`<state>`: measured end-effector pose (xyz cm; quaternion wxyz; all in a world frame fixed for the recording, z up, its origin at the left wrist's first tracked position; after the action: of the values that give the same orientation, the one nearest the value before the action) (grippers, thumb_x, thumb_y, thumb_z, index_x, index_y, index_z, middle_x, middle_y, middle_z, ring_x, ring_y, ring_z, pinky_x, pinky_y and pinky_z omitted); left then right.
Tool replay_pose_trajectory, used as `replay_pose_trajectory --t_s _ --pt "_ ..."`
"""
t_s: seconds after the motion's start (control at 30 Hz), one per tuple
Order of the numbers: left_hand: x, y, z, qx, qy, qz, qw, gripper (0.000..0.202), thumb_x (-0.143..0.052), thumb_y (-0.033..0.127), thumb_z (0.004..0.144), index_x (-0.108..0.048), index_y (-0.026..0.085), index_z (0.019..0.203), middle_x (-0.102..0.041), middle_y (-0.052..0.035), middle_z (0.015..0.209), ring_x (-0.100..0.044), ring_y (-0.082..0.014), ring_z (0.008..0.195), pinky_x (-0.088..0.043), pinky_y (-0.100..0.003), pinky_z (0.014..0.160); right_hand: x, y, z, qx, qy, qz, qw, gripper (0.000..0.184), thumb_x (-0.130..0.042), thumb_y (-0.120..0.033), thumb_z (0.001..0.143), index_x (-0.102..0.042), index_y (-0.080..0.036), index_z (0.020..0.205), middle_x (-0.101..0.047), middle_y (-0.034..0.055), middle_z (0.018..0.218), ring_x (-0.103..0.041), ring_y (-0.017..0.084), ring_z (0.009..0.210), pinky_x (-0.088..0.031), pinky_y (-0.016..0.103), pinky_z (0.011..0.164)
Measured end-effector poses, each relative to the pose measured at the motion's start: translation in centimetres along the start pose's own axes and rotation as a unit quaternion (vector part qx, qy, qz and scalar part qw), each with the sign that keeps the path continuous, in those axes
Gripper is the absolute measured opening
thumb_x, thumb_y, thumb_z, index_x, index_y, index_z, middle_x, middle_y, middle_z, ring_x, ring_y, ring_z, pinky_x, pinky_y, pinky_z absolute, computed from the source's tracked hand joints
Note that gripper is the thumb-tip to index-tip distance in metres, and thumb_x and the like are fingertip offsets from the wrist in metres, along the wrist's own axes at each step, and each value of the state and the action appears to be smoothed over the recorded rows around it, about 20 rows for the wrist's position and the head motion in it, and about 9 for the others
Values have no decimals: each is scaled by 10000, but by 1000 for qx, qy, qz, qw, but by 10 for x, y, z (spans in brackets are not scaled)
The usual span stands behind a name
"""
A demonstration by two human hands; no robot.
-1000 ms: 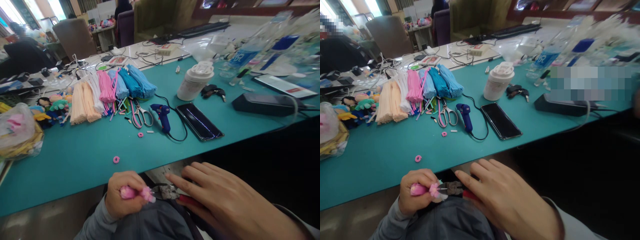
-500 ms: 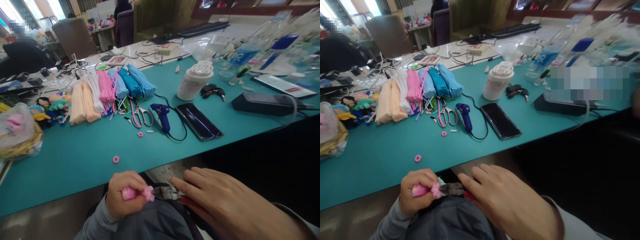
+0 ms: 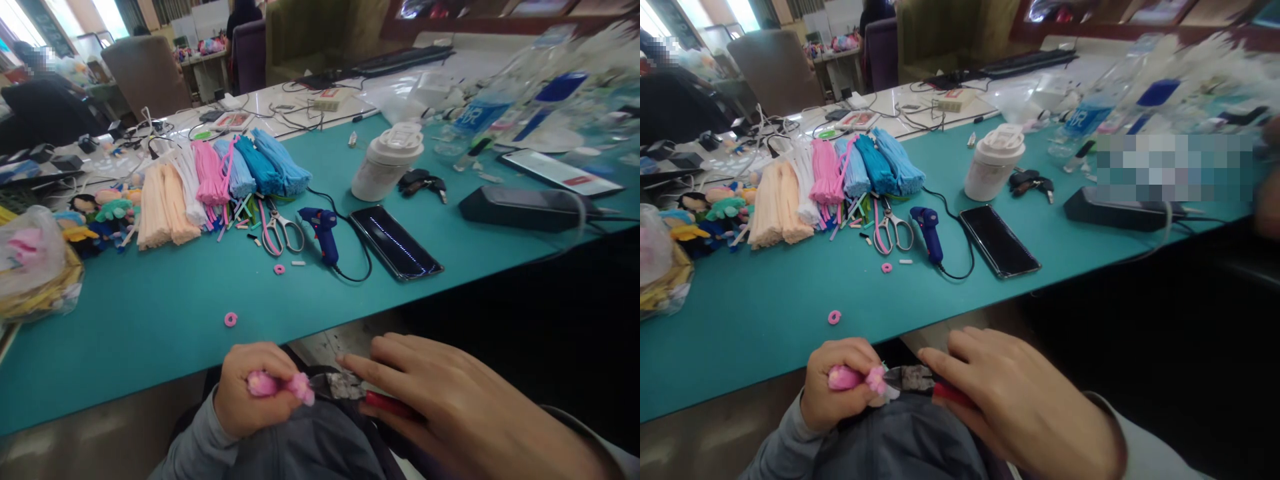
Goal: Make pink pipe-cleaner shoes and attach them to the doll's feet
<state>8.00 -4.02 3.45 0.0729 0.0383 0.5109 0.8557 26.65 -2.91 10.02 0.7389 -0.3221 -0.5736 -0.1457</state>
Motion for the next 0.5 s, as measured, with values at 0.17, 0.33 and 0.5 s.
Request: replay_pose_trajectory --t_s 0.17,0.33,0.5 --pt "1 -4 -2 11 10 -20 1000 76 -737 170 686 -663 157 694 -705 -52 620 -645 -143 546 -524 -227 522 7 -7 2 15 45 -55 997 300 -370 -283 971 -639 -206 1081 -595 29 678 -545 155 564 -409 262 514" --pt "2 -4 -2 18 8 -32 999 78 -743 173 689 -666 159 698 -705 -50 626 -643 -140 550 -524 -222 521 6 -10 3 16 47 -66 997 354 -297 -227 981 -645 -185 1028 -596 30 647 -523 146 507 -388 258 473" --pt "3 2 -2 -20 -7 22 1000 106 -706 104 700 -683 160 787 -717 -58 684 -662 -153 612 -543 -246 581 -8 -5 -3 -46 -45 74 995 260 -432 -193 936 -623 -211 1111 -683 23 756 -644 145 610 -474 222 520"
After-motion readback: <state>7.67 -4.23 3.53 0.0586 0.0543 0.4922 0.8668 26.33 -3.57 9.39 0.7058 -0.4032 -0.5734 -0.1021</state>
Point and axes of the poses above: each hand's wrist, its own z-axis towards the middle knuckle, its own x-axis out of the back of the hand, y = z × x, the point moved 4 cm from there along z, towards the middle knuckle
